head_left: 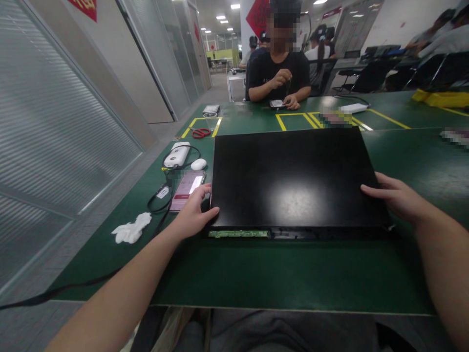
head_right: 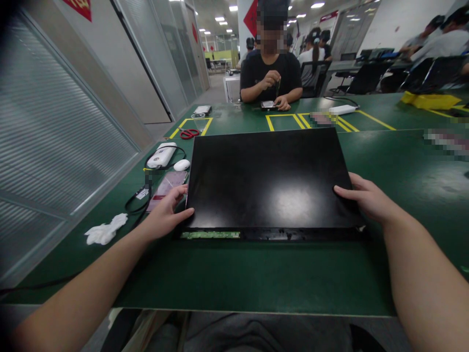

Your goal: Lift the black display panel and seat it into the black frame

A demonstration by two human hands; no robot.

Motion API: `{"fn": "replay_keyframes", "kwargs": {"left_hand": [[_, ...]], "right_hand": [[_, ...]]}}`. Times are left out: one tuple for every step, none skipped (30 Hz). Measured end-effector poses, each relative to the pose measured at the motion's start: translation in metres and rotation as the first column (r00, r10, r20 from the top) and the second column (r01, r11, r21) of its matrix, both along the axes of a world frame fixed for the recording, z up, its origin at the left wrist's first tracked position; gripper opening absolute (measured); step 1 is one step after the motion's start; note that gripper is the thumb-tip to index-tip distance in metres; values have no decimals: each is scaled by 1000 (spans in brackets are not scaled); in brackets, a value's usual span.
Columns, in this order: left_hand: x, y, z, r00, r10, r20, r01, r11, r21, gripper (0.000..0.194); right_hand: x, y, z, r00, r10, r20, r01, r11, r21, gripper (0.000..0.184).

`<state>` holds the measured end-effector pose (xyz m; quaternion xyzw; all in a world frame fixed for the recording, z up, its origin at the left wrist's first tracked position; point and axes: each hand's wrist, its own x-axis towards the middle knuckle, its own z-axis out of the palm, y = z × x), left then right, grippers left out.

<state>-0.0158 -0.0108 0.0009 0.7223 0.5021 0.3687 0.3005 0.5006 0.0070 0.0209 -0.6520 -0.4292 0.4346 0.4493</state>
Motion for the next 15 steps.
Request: {"fn": "replay_keyframes", "kwargs": {"left_hand": [[0,0,0,1000,-1,-11,1,1000,-1,43],[0,0,0,1000,-4,-22,4,1000,-2,42],[0,0,0,999,-5,-33,5,1000,-1,42],[0,0,1,999,-3,-43,3,1000,4,42],[0,0,1,999,0,-53,1,1000,9,42],[0,0,1,998,1,-62,0,1000,14,40],[0,-1,2,997,0,-72,1,1000,15,39],[0,-1,2,997,-1,-82,2,1000,13,38],[1,-1,2,996,-1,-92,3,1000,12,38],[1,-1,2,995,-2,-104,3,1000,12,38],[0,-1,2,993,-2,-116,4,1000,12,38],[0,0,2,992,-4,-127,5,1000,13,38],[0,0,2,991,-5,-135,7,1000,16,38],[0,0,2,990,-6,-144,9,1000,20,38],[0,0,2,988,-7,-154,11,1000,25,37]], "right_hand": [[1,1,-1,1000,4,21,-4,1000,2,50],[2,1,-2,999,6,45,-7,1000,6,50],[4,2,-4,998,10,69,-11,1000,11,50],[5,3,-5,996,18,93,-20,1000,18,50],[6,3,-7,993,28,113,-31,999,27,51],[7,4,-8,991,36,129,-41,999,34,52],[8,5,-9,989,42,139,-48,998,38,52],[9,5,-10,988,45,146,-51,998,39,54],[10,5,-10,988,45,148,-51,998,38,54],[10,6,-11,988,43,145,-48,998,31,55],[11,6,-11,990,40,138,-43,999,21,56],[11,6,-11,991,38,130,-39,999,9,56],[11,6,-11,991,36,125,-36,999,0,57],[11,6,-10,992,39,123,-38,999,-9,58],[12,6,-10,991,44,125,-42,999,-18,58]]}}
